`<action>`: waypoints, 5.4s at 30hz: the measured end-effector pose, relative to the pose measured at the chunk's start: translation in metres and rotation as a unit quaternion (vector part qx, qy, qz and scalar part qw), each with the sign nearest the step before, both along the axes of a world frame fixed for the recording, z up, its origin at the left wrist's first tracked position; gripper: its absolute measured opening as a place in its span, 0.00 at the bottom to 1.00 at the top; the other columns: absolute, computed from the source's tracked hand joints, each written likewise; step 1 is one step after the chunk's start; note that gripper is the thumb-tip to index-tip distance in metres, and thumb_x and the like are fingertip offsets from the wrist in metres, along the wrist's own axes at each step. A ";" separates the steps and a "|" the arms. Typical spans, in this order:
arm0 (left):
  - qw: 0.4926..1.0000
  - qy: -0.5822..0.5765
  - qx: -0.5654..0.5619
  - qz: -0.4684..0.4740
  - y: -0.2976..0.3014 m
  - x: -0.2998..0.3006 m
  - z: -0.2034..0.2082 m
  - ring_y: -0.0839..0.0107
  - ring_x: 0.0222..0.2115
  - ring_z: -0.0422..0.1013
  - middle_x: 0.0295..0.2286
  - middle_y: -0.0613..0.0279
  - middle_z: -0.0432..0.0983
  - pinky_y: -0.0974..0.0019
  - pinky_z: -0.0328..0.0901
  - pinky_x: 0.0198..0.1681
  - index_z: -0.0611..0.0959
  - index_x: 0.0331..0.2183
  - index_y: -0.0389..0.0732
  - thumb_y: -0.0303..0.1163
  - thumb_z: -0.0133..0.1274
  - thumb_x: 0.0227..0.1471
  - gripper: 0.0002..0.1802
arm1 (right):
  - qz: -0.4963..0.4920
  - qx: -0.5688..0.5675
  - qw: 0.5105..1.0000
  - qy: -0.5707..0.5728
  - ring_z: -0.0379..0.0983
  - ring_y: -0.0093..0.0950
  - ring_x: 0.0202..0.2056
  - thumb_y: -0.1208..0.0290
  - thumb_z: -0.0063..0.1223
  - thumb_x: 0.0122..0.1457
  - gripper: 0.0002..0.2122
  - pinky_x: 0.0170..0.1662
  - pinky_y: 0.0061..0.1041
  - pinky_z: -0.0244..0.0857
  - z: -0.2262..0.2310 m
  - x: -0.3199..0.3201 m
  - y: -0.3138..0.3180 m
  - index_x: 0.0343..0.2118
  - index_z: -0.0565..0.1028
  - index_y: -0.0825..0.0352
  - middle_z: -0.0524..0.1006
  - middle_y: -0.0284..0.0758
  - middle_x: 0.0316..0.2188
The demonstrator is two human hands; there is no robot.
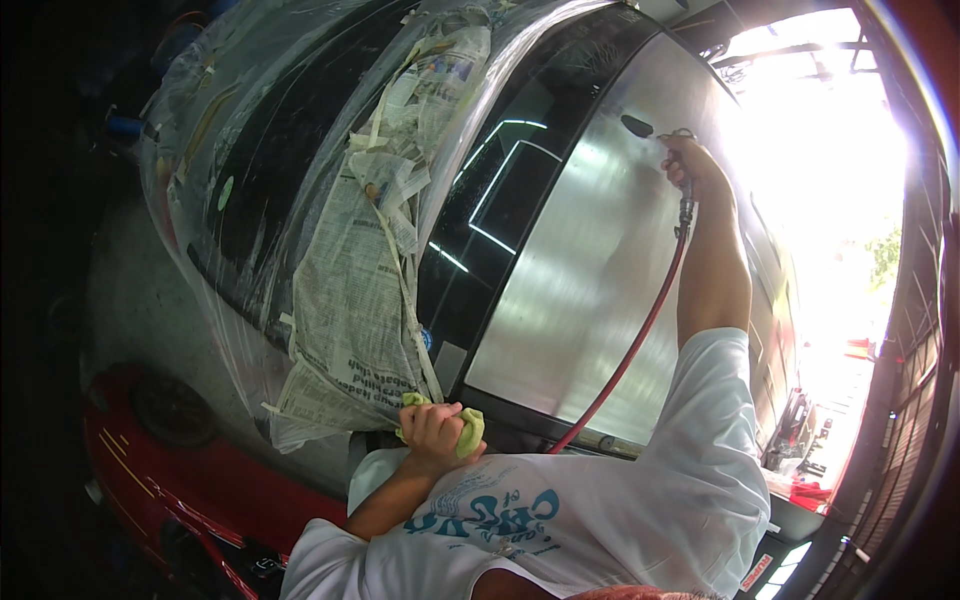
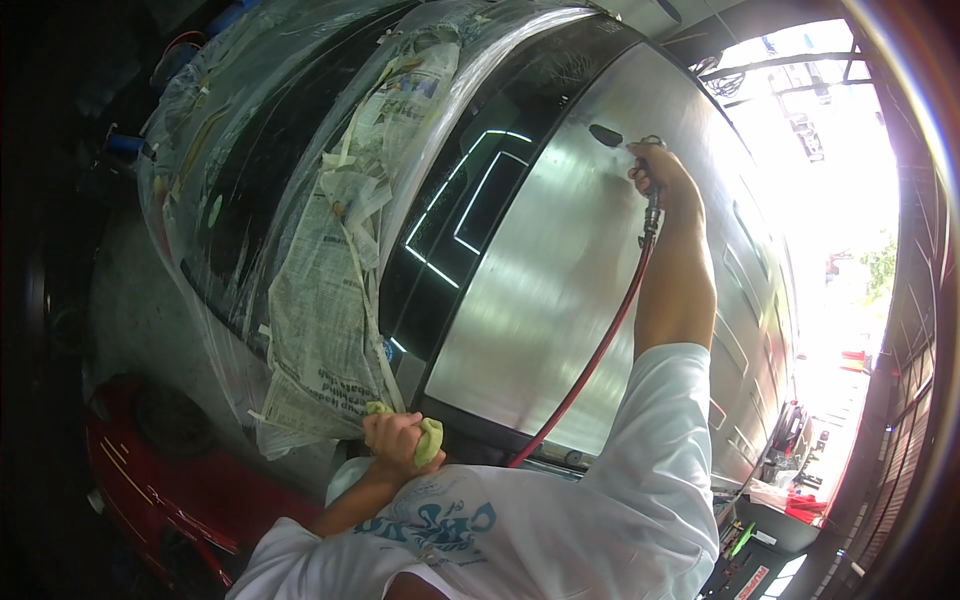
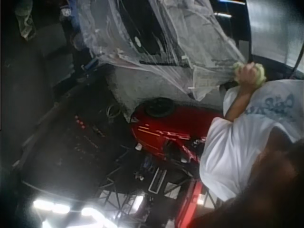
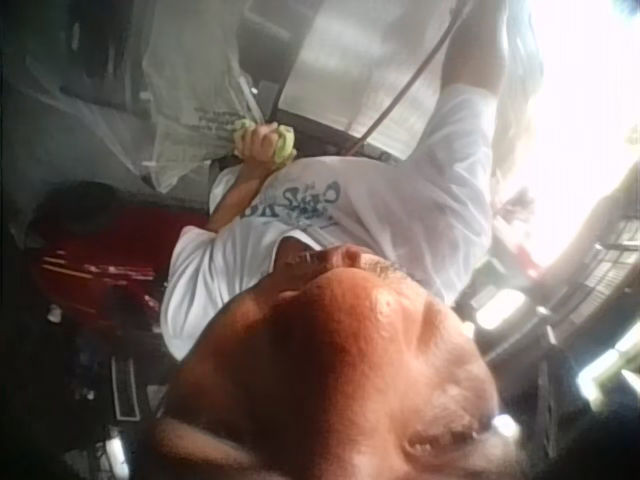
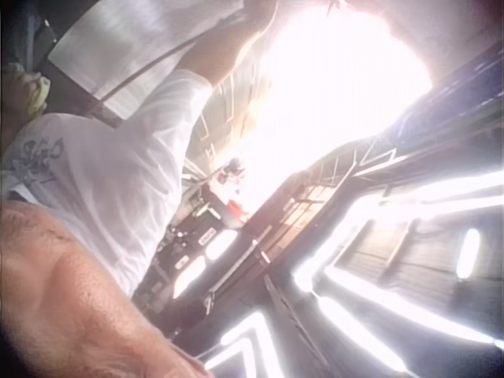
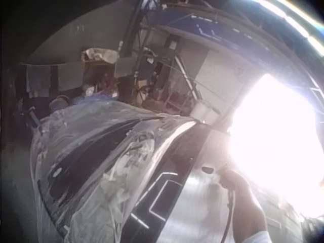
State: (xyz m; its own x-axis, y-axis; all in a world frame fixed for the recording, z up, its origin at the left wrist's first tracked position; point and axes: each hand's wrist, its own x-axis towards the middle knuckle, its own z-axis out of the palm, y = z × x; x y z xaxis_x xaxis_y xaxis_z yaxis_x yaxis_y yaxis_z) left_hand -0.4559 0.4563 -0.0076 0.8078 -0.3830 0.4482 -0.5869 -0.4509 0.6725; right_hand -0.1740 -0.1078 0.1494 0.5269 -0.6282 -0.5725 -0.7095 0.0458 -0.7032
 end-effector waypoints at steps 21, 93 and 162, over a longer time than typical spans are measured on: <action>1.000 0.001 0.002 -0.005 0.002 -0.003 -0.005 0.66 0.33 0.75 0.36 0.65 0.79 0.51 0.60 0.43 0.75 0.29 0.49 0.57 0.63 0.46 0.23 | 0.083 -0.129 0.988 0.001 0.66 0.18 0.16 0.66 0.63 0.66 0.12 0.18 0.20 0.61 -0.024 0.025 0.055 0.33 0.76 0.69 0.75 0.35 0.23; 1.000 0.003 -0.006 0.000 0.002 0.001 -0.002 0.64 0.32 0.73 0.35 0.64 0.79 0.51 0.60 0.42 0.75 0.29 0.47 0.59 0.60 0.51 0.25 | 0.151 -0.039 0.984 0.084 0.74 0.25 0.20 0.63 0.62 0.66 0.13 0.14 0.19 0.58 -0.001 0.033 0.107 0.31 0.70 0.64 0.73 0.35 0.21; 0.996 -0.047 -0.052 0.059 0.000 -0.013 0.002 0.59 0.36 0.71 0.31 0.62 0.72 0.53 0.60 0.47 0.79 0.30 0.46 0.44 0.66 0.36 0.19 | 0.395 0.018 0.901 0.177 0.73 0.25 0.18 0.57 0.61 0.67 0.17 0.19 0.26 0.62 -0.013 -0.200 0.341 0.28 0.75 0.65 0.76 0.34 0.20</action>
State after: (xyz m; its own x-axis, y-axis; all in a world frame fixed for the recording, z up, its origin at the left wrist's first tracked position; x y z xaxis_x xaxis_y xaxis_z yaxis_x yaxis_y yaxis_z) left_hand -0.4689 0.4559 -0.0058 0.7968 -0.2348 0.5568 -0.5968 -0.4507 0.6639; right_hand -0.3744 0.2337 0.1365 0.5817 -0.1143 -0.8054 -0.7102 -0.5541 -0.4343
